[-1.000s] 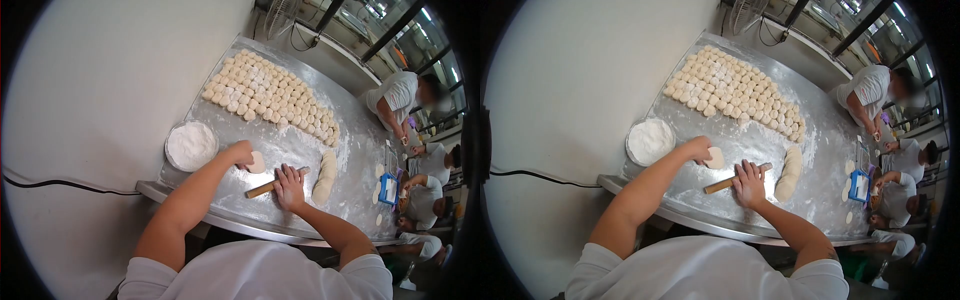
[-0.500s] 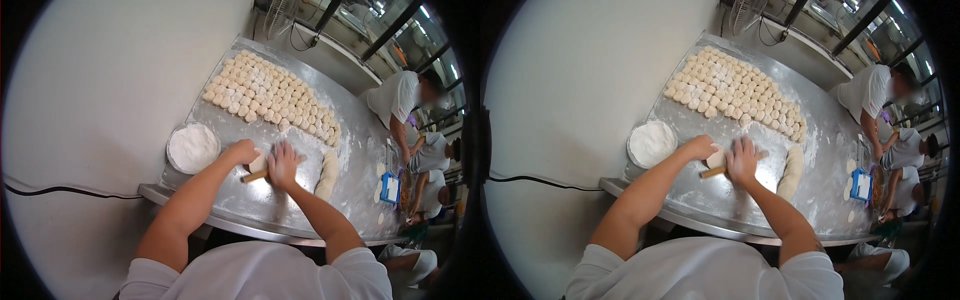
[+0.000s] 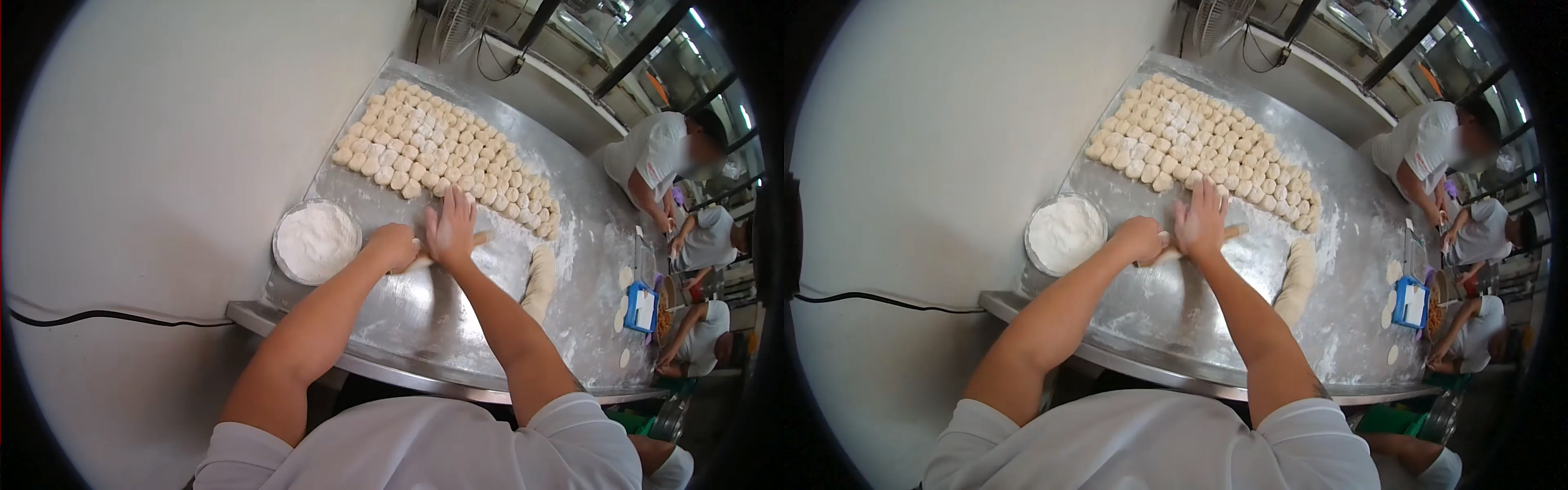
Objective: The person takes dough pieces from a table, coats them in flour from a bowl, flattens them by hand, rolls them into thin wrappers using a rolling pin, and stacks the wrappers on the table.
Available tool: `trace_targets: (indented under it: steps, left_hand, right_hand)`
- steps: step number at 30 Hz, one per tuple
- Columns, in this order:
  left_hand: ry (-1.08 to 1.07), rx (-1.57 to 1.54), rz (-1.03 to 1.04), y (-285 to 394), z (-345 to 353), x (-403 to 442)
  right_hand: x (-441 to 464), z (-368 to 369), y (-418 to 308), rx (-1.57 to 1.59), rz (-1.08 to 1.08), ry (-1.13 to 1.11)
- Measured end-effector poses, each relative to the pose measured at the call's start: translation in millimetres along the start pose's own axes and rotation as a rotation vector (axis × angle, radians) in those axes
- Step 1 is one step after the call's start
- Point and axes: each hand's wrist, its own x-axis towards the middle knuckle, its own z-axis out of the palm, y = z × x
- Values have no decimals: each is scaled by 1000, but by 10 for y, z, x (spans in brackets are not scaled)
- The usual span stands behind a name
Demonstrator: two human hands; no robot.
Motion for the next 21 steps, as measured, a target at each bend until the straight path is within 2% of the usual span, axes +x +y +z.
trace_targets:
  steps: [2, 3, 4, 5, 7, 10, 14, 16, 18, 19, 21]
  left_hand:
    - [29, -35, 51, -109, 54, 80]
    - [32, -54, 82, -173, 87, 122]
    - [33, -76, 108, -210, 101, 142]
    - [-3, -38, 100, -210, 86, 145]
    - [-76, 45, 83, -201, 6, 187]
    - [-88, 78, 70, -171, -27, 208]
    - [-56, 17, -21, -110, -111, 111]
    - [-57, 0, -72, -177, -95, 157]
    - [4, 104, 30, -291, 67, 249]
    - [43, 151, 82, -358, 139, 336]
    - [-23, 190, 99, -409, 195, 432]
  right_hand:
    - [-544, -130, 175, 21, 20, -94]
    - [-863, -227, 268, -83, 11, -186]
    - [-1143, -384, 336, -85, -4, -298]
    - [-1370, -486, 474, -71, -74, -314]
    - [-1401, -659, 474, -97, -112, -391]
    - [-728, -415, 235, -210, -81, -368]
    - [311, 111, -134, -103, 3, -44]
    - [284, 124, -111, -43, -13, -32]
    - [88, 33, -18, 65, -15, -19]
    - [-176, -85, 48, 18, -6, -83]
    - [-794, -298, 226, -122, -32, -226]
